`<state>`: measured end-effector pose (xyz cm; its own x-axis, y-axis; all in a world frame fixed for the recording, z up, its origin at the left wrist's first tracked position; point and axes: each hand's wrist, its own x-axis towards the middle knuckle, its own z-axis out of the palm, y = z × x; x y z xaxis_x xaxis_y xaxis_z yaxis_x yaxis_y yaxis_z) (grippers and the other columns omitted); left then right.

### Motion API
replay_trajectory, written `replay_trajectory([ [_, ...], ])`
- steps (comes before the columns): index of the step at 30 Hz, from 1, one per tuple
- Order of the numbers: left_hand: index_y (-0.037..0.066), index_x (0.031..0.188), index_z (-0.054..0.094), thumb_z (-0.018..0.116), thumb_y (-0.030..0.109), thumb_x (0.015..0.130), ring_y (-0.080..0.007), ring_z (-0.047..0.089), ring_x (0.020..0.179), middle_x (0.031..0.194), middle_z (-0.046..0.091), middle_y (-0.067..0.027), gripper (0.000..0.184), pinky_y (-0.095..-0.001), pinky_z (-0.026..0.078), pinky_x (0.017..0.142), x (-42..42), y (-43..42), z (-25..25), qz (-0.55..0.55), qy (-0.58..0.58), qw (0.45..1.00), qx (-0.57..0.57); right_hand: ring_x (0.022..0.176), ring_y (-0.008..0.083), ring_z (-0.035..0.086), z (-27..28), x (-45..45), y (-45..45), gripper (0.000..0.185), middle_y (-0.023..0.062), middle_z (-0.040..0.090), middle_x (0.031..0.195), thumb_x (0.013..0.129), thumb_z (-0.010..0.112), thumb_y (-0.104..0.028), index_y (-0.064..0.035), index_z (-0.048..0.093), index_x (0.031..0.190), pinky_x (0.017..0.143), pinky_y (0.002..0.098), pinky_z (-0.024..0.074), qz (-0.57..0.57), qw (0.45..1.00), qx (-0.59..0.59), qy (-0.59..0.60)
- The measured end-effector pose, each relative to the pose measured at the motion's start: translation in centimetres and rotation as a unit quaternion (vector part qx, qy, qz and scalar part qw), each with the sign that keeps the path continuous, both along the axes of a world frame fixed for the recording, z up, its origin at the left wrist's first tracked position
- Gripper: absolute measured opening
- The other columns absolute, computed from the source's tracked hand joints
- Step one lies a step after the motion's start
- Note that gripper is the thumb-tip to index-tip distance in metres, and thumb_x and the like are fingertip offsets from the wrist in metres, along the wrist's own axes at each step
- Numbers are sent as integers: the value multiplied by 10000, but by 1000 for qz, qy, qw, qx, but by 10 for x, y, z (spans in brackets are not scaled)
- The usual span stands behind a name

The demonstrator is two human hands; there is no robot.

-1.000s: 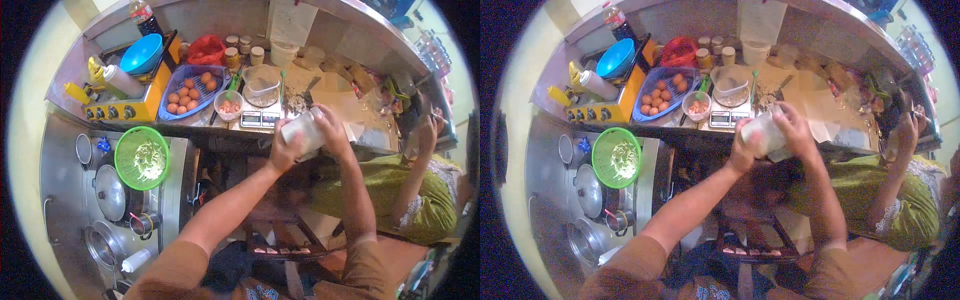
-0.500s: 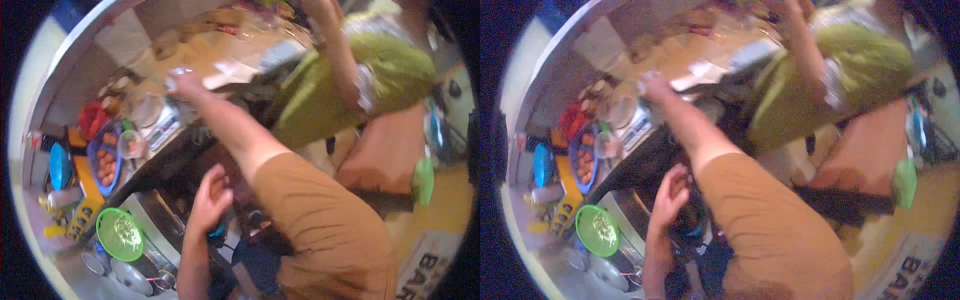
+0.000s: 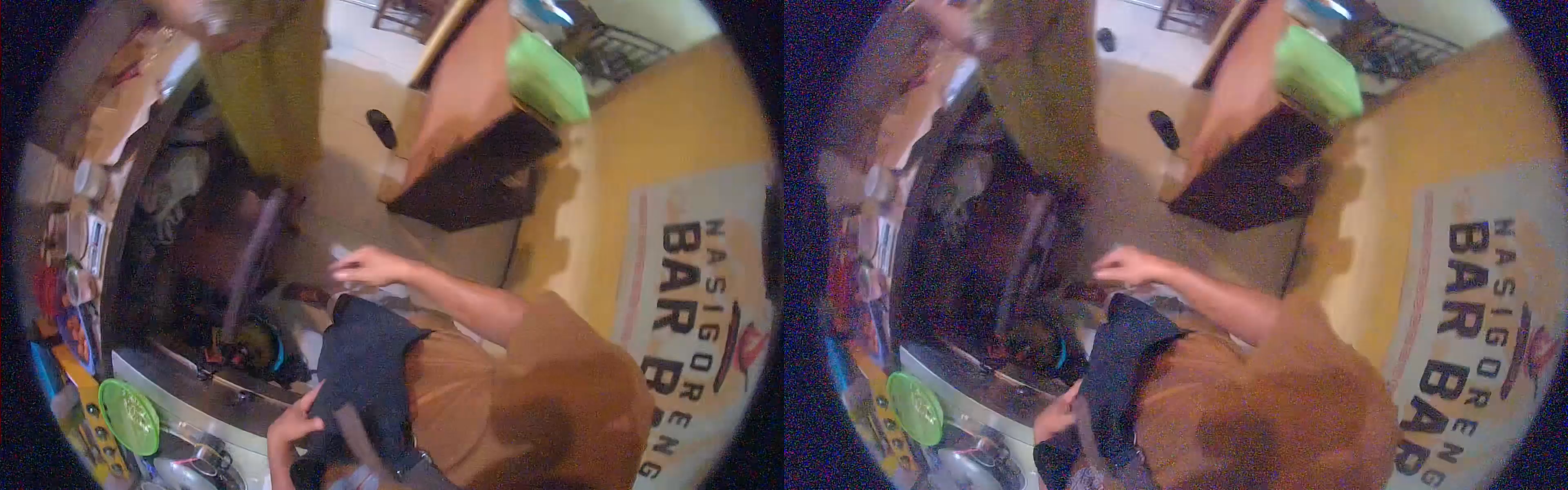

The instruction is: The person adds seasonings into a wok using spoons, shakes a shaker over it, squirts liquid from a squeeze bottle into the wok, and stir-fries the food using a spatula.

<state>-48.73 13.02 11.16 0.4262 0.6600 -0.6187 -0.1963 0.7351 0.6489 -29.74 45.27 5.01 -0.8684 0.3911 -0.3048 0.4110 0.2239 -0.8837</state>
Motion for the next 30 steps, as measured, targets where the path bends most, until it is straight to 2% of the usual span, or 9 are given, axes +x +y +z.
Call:
replay_trajectory([
  [1, 52, 1368, 397, 701, 239, 767, -168, 400, 1219, 1372, 406, -33, 699, -305, 309, 1038, 10, -13, -35, -35, -14, 999, -5, 765, 104, 612, -37, 77, 5, 342, 10, 672, 873, 865, 633, -324, -110, 644, 1131, 708, 293, 512, -32, 994, 51, -90],
  [3, 36, 1371, 387, 726, 221, 759, -151, 419, 1189, 1347, 431, -31, 724, -291, 336, 1012, 36, -6, -43, -41, -14, 999, -31, 742, 133, 620, -45, 191, 28, 283, 57, 669, 827, 864, 620, -300, -83, 670, 1039, 631, 301, 515, -334, 896, -160, -245],
  [7, 16, 1356, 398, 753, 192, 746, -157, 453, 1169, 1309, 484, -72, 728, -300, 363, 985, 77, 6, -48, 53, 57, 994, -77, 716, 187, 615, -99, 414, 104, 209, 67, 638, 782, 874, 527, -229, -77, 657, 934, 581, 356, 510, -652, 737, 3, -181],
  [8, 12, 1353, 401, 754, 185, 746, -160, 460, 1166, 1302, 493, -81, 723, -300, 367, 982, 80, 1, -64, 81, 78, 991, -78, 720, 190, 615, -99, 447, 127, 210, 71, 630, 767, 873, 541, -251, -82, 654, 926, 563, 386, 507, -556, 716, 273, -322],
  [11, 9, 1335, 424, 708, 100, 776, -194, 482, 1160, 1288, 505, -116, 634, -310, 380, 974, 96, 2, -86, 26, 313, 945, -92, 930, 355, 620, -93, 513, 210, 501, 192, 636, 1053, 836, 508, -482, -71, 617, 1101, 787, 450, 486, -617, 627, 213, -426],
  [13, 0, 1313, 447, 711, 79, 765, -226, 505, 1138, 1261, 521, -140, 613, -311, 406, 940, 121, -1, -111, 165, 234, 951, -113, 799, 317, 634, -121, 576, 277, 450, 164, 661, 920, 837, 560, -431, -29, 641, 1021, 730, 428, 493, -669, 723, 91, -146],
  [16, -9, 1293, 464, 735, 115, 749, -227, 521, 1120, 1235, 542, -154, 621, -317, 421, 920, 159, -10, -174, 221, 214, 947, -87, 812, 290, 627, -163, 580, 376, 423, 165, 651, 937, 836, 579, -390, -8, 639, 1007, 736, 417, 491, -586, 775, 121, -203],
  [21, -1, 1304, 449, 739, 215, 761, -235, 525, 1136, 1226, 551, -186, 652, -350, 418, 944, 234, 130, -52, 20, 390, 916, -86, 786, 287, 632, -109, 537, 422, 408, 173, 653, 900, 837, 581, -376, -2, 643, 988, 716, 414, 491, -393, 802, 249, -375],
  [30, 42, 1306, 463, 672, 447, 807, -252, 517, 1153, 1255, 536, -167, 676, -356, 389, 996, 292, 144, -34, 288, 303, 908, -32, 741, 282, 641, -34, 568, 380, 384, 187, 658, 834, 838, 583, -349, 10, 651, 954, 679, 408, 490, -145, 895, 288, -310],
])
